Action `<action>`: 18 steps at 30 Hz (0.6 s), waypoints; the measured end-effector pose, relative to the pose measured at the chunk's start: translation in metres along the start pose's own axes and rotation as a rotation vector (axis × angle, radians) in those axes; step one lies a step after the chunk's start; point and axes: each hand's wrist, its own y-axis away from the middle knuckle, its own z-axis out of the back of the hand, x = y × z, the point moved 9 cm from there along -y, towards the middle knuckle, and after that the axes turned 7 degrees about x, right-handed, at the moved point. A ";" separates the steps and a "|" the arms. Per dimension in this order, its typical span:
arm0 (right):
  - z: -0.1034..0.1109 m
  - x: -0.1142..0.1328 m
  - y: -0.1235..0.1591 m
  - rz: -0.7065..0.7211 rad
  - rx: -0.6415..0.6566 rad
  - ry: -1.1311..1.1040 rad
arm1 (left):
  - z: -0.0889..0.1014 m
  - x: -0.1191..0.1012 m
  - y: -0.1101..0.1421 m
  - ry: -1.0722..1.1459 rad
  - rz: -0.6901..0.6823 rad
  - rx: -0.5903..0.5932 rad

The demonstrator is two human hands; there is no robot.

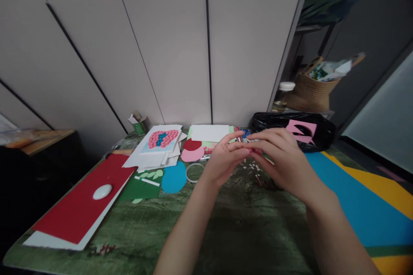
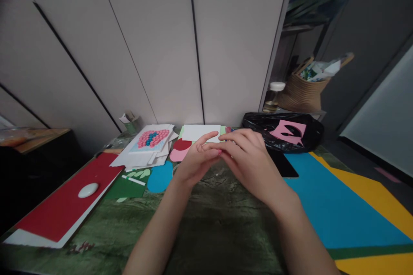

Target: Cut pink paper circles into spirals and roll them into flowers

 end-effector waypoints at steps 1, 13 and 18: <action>0.002 0.001 0.000 -0.003 -0.036 0.016 | -0.001 0.000 0.000 0.019 -0.007 -0.007; -0.007 -0.001 -0.001 -0.009 0.118 -0.153 | 0.003 -0.010 0.003 -0.181 0.045 0.074; -0.016 0.005 0.000 0.005 0.312 -0.270 | 0.002 -0.005 0.007 -0.342 0.164 0.191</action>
